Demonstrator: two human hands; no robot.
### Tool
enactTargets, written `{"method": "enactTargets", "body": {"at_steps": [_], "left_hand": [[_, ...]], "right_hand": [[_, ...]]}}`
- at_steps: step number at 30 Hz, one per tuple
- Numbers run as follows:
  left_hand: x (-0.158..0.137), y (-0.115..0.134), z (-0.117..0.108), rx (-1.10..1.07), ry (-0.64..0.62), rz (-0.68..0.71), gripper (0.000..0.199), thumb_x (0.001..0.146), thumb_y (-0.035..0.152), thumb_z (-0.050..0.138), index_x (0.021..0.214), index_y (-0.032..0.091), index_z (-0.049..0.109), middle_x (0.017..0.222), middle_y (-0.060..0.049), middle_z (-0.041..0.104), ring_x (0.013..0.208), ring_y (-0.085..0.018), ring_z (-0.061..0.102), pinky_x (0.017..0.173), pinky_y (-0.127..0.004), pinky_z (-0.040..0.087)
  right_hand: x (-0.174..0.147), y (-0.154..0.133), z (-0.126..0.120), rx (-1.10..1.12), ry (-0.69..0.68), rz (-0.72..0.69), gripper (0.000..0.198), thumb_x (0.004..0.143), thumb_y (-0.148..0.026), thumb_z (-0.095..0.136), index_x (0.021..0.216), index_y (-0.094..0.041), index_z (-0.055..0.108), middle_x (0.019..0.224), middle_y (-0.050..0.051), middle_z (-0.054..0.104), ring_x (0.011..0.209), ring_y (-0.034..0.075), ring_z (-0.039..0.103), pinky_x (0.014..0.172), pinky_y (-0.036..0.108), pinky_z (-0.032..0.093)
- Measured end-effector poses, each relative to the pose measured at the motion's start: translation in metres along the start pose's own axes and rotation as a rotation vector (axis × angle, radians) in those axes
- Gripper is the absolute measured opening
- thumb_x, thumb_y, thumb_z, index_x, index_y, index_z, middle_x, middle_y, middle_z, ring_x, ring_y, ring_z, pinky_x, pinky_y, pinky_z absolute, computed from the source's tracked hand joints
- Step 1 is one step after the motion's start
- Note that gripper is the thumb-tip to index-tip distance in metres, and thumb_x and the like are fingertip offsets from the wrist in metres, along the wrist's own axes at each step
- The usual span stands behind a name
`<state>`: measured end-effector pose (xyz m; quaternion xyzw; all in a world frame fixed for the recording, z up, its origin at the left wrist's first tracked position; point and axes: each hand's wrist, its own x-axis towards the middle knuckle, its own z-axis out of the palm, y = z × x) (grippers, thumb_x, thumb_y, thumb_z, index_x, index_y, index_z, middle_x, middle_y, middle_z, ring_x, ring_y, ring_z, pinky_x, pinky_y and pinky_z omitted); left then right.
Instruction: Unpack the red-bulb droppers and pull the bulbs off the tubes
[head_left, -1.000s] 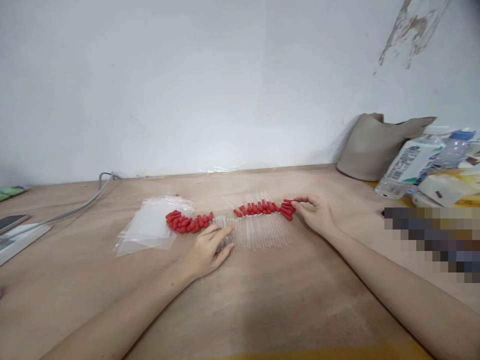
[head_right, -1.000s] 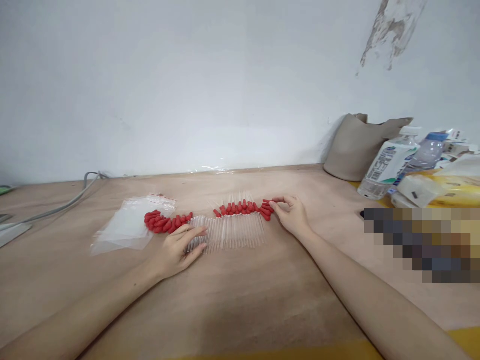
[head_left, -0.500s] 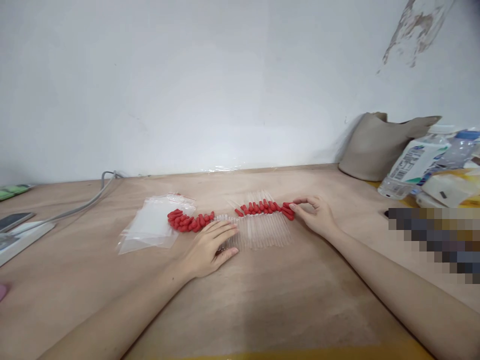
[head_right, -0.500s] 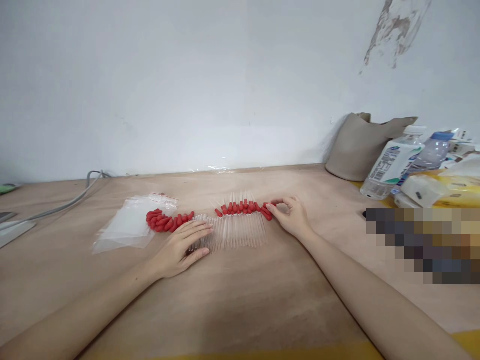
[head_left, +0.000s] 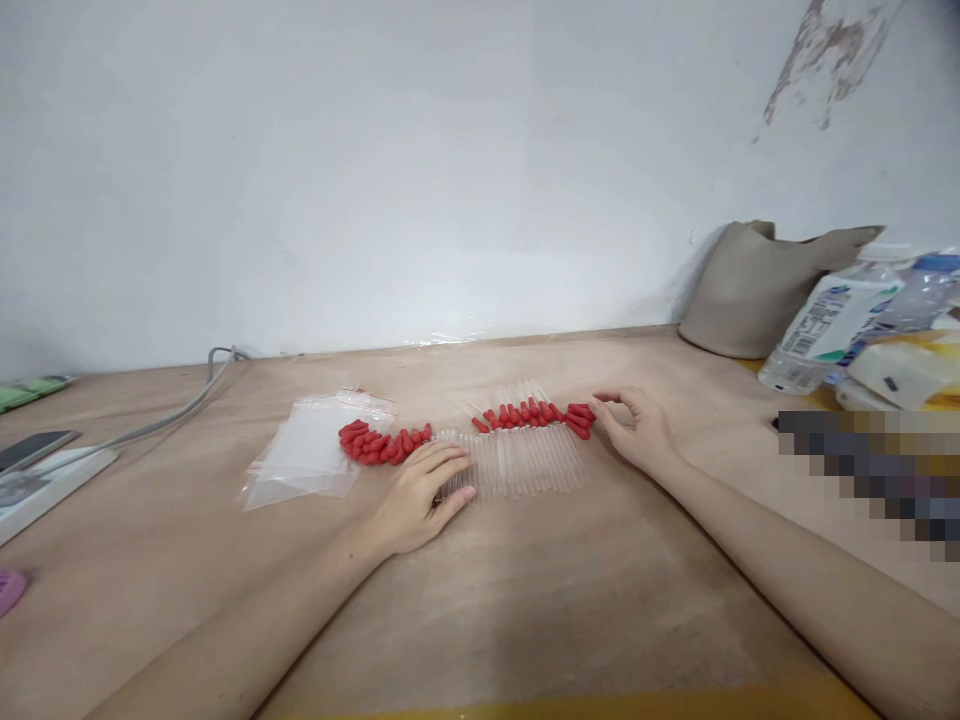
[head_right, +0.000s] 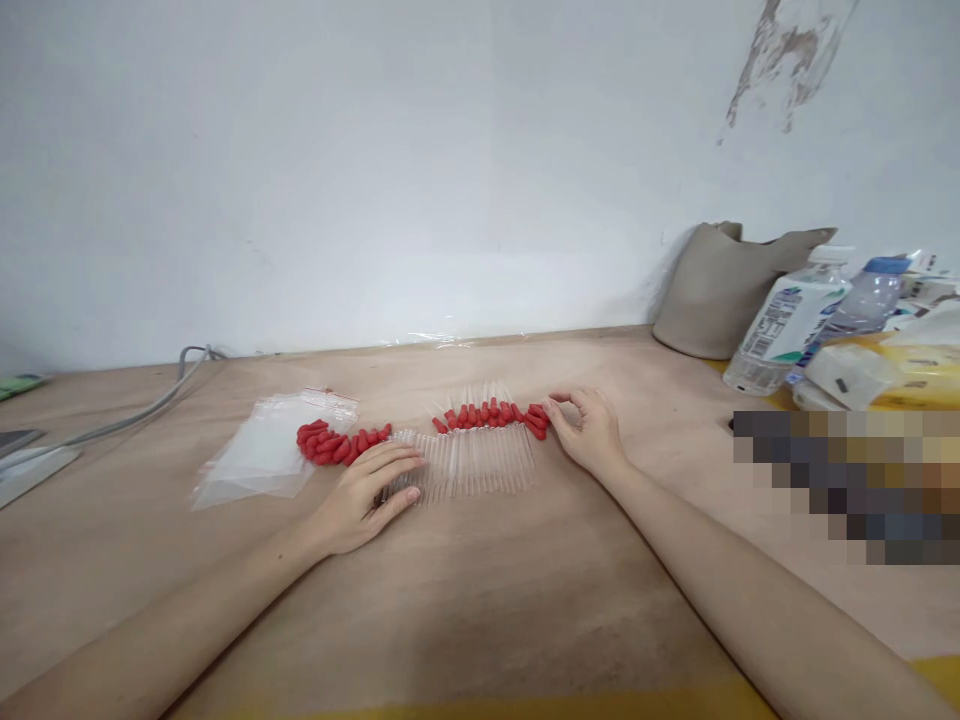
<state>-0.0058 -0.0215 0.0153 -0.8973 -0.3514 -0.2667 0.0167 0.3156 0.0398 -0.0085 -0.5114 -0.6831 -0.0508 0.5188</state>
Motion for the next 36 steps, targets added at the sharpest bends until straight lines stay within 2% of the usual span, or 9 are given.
{"method": "enactTargets", "body": {"at_steps": [3,6,11,15,21,24,27,32,36], "left_hand": [[0.0,0.001,0.001,-0.007,0.002,-0.004,0.03,0.084,0.029,0.049,0.112,0.019,0.056,0.116,-0.009,0.057,0.111,-0.022,0.05,0.098,-0.044,0.039],[-0.001,0.0,0.002,-0.008,0.003,-0.005,0.03,0.085,0.029,0.049,0.112,0.019,0.055,0.117,-0.009,0.056,0.112,-0.022,0.049,0.098,-0.044,0.038],[-0.002,-0.002,0.003,-0.002,0.004,0.008,0.03,0.085,0.028,0.049,0.112,0.018,0.055,0.116,-0.009,0.056,0.112,-0.022,0.048,0.099,-0.043,0.038],[-0.001,-0.001,0.004,-0.014,0.013,0.024,0.029,0.085,0.027,0.049,0.111,0.018,0.056,0.115,-0.009,0.057,0.11,-0.022,0.049,0.098,-0.043,0.038],[0.001,0.001,0.003,-0.033,-0.001,0.029,0.028,0.085,0.027,0.048,0.111,0.018,0.055,0.114,-0.009,0.056,0.11,-0.022,0.049,0.097,-0.043,0.039],[-0.001,0.0,0.003,-0.03,0.015,0.027,0.029,0.085,0.026,0.048,0.112,0.018,0.054,0.116,-0.009,0.055,0.111,-0.022,0.049,0.097,-0.043,0.039],[-0.002,0.0,0.004,-0.003,0.057,0.028,0.035,0.085,0.025,0.048,0.12,0.019,0.048,0.123,-0.01,0.05,0.117,-0.023,0.044,0.099,-0.043,0.038],[0.001,0.004,0.005,0.107,0.17,0.063,0.051,0.085,0.021,0.047,0.134,0.019,0.031,0.137,-0.011,0.035,0.127,-0.025,0.032,0.104,-0.046,0.031],[0.003,0.011,0.003,0.205,0.173,0.191,0.049,0.084,0.019,0.05,0.131,0.018,0.036,0.134,-0.011,0.041,0.126,-0.025,0.034,0.103,-0.045,0.033]], "right_hand": [[0.002,-0.018,-0.003,-0.146,-0.021,-0.108,0.021,0.079,-0.037,0.052,0.079,-0.02,0.065,0.082,0.004,0.065,0.082,0.019,0.055,0.08,0.035,0.036],[0.009,-0.04,0.0,-0.295,-0.103,-0.156,0.023,0.081,-0.035,0.05,0.071,-0.021,0.066,0.085,0.003,0.065,0.085,0.018,0.053,0.086,0.038,0.027],[0.024,-0.061,0.021,-0.537,-0.249,-0.108,0.03,0.081,-0.034,0.047,0.065,-0.02,0.068,0.092,0.006,0.064,0.092,0.023,0.048,0.089,0.047,0.018],[0.026,-0.063,0.035,-0.587,-0.305,-0.077,0.034,0.081,-0.034,0.045,0.061,-0.018,0.067,0.084,0.009,0.064,0.088,0.025,0.048,0.088,0.052,0.018],[0.026,-0.062,0.039,-0.467,-0.201,-0.088,0.031,0.077,-0.028,0.047,0.052,-0.018,0.06,0.077,0.009,0.065,0.082,0.026,0.049,0.086,0.054,0.019],[0.026,-0.063,0.029,-0.376,-0.105,-0.042,0.032,0.078,-0.032,0.048,0.05,-0.019,0.057,0.072,0.007,0.065,0.079,0.024,0.05,0.084,0.052,0.022],[0.014,-0.065,0.011,-0.248,-0.081,-0.052,0.029,0.08,-0.036,0.05,0.059,-0.02,0.06,0.073,0.006,0.065,0.079,0.022,0.051,0.081,0.045,0.026],[-0.025,-0.075,-0.011,-0.051,-0.154,-0.386,0.01,0.082,-0.025,0.052,0.08,-0.021,0.061,0.078,0.001,0.066,0.081,0.018,0.054,0.088,0.04,0.027],[-0.042,-0.085,-0.008,0.048,-0.164,-0.536,0.004,0.08,-0.019,0.054,0.081,-0.021,0.058,0.075,-0.001,0.067,0.08,0.016,0.055,0.091,0.039,0.029]]}}
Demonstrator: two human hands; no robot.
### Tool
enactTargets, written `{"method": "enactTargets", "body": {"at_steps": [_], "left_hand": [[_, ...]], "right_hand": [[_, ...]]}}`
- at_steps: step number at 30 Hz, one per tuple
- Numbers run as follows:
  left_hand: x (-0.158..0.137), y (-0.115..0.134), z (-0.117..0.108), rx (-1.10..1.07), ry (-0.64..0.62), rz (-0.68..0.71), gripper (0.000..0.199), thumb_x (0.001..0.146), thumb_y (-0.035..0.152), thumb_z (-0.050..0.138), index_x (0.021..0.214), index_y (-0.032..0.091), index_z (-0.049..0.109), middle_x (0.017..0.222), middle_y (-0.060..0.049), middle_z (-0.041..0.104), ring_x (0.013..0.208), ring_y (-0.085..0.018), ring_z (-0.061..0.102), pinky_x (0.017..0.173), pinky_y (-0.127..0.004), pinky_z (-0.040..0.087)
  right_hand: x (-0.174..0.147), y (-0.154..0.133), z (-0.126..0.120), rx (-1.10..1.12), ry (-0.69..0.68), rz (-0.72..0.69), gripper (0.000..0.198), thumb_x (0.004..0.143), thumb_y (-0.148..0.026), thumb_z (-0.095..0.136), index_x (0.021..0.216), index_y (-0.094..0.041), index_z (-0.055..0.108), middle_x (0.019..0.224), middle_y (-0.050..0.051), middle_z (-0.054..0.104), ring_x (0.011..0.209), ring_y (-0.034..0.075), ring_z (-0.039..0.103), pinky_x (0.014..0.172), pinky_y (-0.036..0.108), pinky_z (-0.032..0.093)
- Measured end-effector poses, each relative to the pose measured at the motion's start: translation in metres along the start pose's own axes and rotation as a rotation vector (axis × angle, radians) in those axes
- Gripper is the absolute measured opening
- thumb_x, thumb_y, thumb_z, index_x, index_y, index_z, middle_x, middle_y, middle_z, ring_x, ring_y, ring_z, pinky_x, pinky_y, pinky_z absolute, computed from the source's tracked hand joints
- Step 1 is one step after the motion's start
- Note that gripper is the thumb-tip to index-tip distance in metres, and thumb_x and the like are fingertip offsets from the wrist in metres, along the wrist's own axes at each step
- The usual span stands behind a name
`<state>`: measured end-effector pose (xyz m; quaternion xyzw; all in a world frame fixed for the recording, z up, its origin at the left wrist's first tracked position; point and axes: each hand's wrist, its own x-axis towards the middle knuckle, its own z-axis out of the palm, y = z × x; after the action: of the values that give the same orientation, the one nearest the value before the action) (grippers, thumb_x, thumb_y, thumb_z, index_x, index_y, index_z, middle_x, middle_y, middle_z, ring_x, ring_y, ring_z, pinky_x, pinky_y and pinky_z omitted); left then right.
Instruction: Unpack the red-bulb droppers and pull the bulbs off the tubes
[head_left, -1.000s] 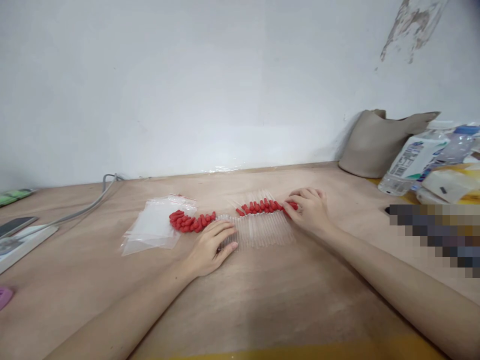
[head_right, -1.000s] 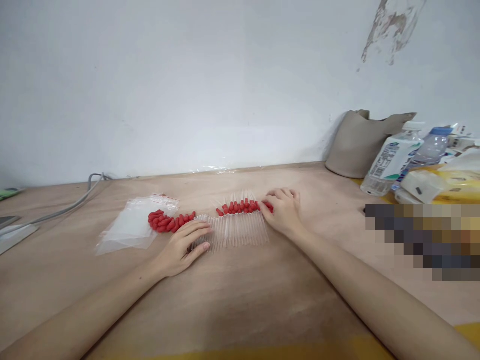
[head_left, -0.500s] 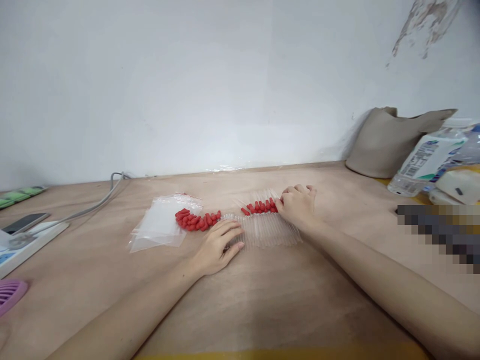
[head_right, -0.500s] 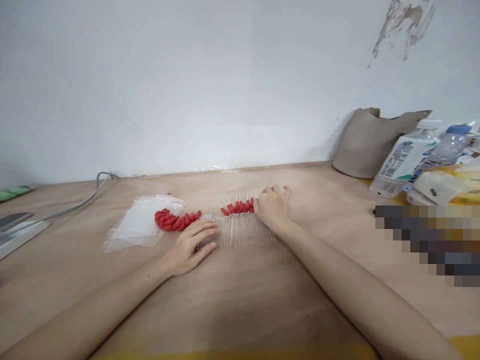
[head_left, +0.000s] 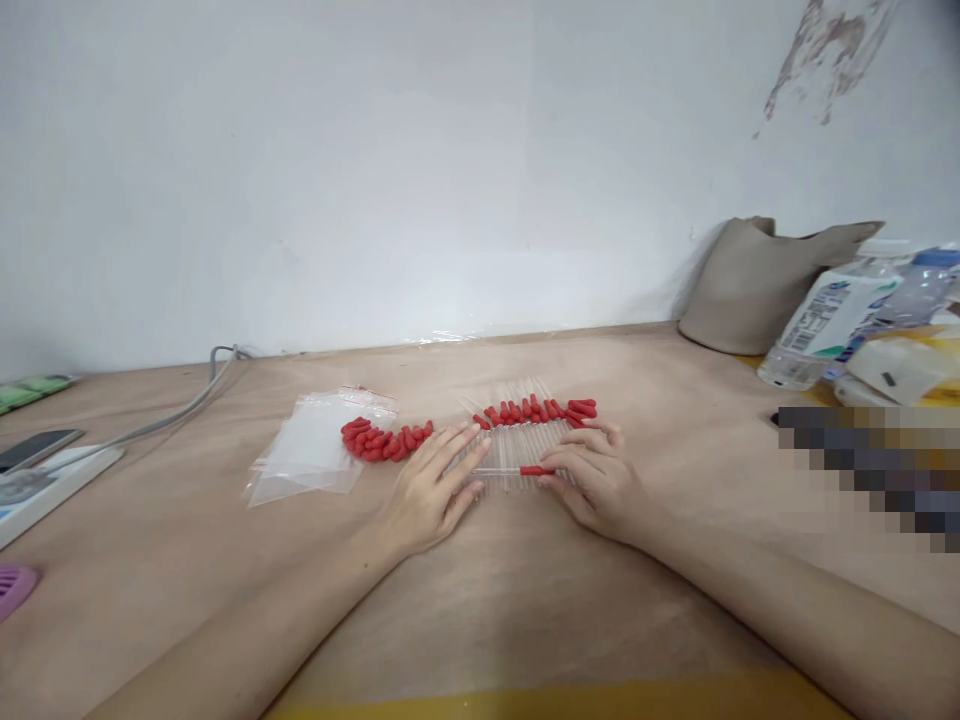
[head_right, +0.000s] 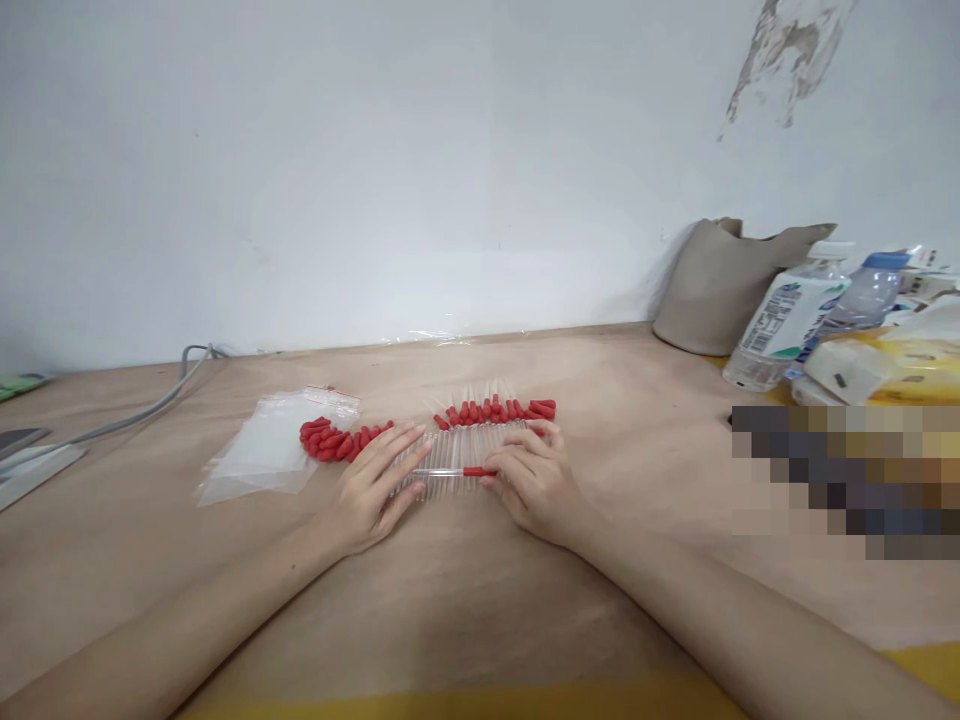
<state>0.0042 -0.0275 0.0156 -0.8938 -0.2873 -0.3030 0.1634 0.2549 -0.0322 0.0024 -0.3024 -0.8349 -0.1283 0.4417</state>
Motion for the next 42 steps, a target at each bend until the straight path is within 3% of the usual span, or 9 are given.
{"method": "enactTargets", "body": {"at_steps": [5,10,13,17,20,23,32,36,42], "left_hand": [[0.005,0.009,0.002,0.071,0.019,0.104,0.027,0.084,0.02,0.053,0.11,0.018,0.055,0.116,-0.008,0.059,0.114,-0.023,0.05,0.099,-0.045,0.038],[0.009,0.016,0.007,0.099,0.067,0.151,0.012,0.083,0.016,0.054,0.094,0.014,0.06,0.101,-0.007,0.067,0.103,-0.021,0.058,0.096,-0.043,0.043],[0.01,0.017,0.007,0.089,0.066,0.171,0.012,0.084,0.017,0.052,0.092,0.014,0.06,0.099,-0.007,0.067,0.101,-0.02,0.059,0.095,-0.041,0.045],[0.01,0.017,0.006,0.061,0.049,0.191,0.011,0.084,0.017,0.052,0.091,0.014,0.061,0.096,-0.006,0.067,0.097,-0.019,0.061,0.095,-0.04,0.045],[0.008,0.018,0.004,0.005,0.025,0.218,0.01,0.083,0.015,0.052,0.089,0.013,0.06,0.089,-0.005,0.068,0.096,-0.018,0.061,0.097,-0.038,0.045],[0.004,0.019,0.002,-0.055,0.019,0.232,0.011,0.083,0.014,0.051,0.09,0.013,0.06,0.088,-0.005,0.068,0.099,-0.018,0.06,0.098,-0.039,0.044],[-0.002,0.018,-0.002,-0.148,0.028,0.201,0.013,0.082,0.013,0.05,0.091,0.014,0.06,0.087,-0.005,0.068,0.098,-0.018,0.061,0.098,-0.042,0.044],[-0.002,0.021,-0.004,-0.152,0.011,0.184,0.013,0.082,0.012,0.051,0.092,0.013,0.059,0.089,-0.006,0.068,0.099,-0.018,0.06,0.098,-0.04,0.044],[-0.003,0.016,-0.007,-0.147,0.087,0.14,0.017,0.081,0.011,0.053,0.097,0.015,0.058,0.094,-0.005,0.066,0.097,-0.018,0.059,0.092,-0.037,0.048]], "right_hand": [[0.005,-0.007,0.007,0.047,0.004,-0.049,0.003,0.08,-0.02,0.055,0.081,-0.021,0.058,0.074,-0.001,0.066,0.077,0.015,0.056,0.09,0.039,0.03],[0.01,-0.014,0.006,0.019,-0.041,-0.041,0.012,0.08,-0.027,0.055,0.088,-0.02,0.059,0.079,0.001,0.067,0.081,0.017,0.057,0.089,0.041,0.031],[0.012,-0.017,0.01,-0.027,-0.085,-0.072,0.032,0.079,-0.038,0.056,0.103,-0.019,0.058,0.091,0.005,0.067,0.088,0.02,0.056,0.092,0.044,0.03],[0.013,-0.019,0.017,-0.047,-0.086,-0.125,0.013,0.084,-0.027,0.053,0.089,-0.019,0.062,0.078,0.002,0.068,0.078,0.015,0.056,0.085,0.038,0.034],[0.012,-0.022,0.016,-0.03,-0.106,-0.176,0.012,0.084,-0.022,0.053,0.076,-0.017,0.061,0.069,0.001,0.065,0.069,0.013,0.055,0.071,0.031,0.039],[0.011,-0.024,0.013,-0.004,-0.109,-0.248,0.009,0.083,-0.021,0.054,0.081,-0.016,0.06,0.072,0.002,0.065,0.07,0.013,0.055,0.065,0.028,0.042],[0.006,-0.02,0.008,-0.016,-0.056,-0.348,0.014,0.081,-0.017,0.057,0.094,-0.015,0.059,0.082,0.003,0.067,0.077,0.014,0.058,0.068,0.028,0.048],[0.004,-0.02,0.002,-0.042,-0.049,-0.399,0.014,0.082,-0.017,0.055,0.096,-0.016,0.059,0.084,0.003,0.068,0.079,0.014,0.058,0.069,0.031,0.046],[0.005,-0.005,-0.015,-0.168,-0.003,-0.398,0.019,0.079,-0.016,0.06,0.098,-0.019,0.06,0.084,0.0,0.069,0.066,0.013,0.056,0.054,0.03,0.036]]}}
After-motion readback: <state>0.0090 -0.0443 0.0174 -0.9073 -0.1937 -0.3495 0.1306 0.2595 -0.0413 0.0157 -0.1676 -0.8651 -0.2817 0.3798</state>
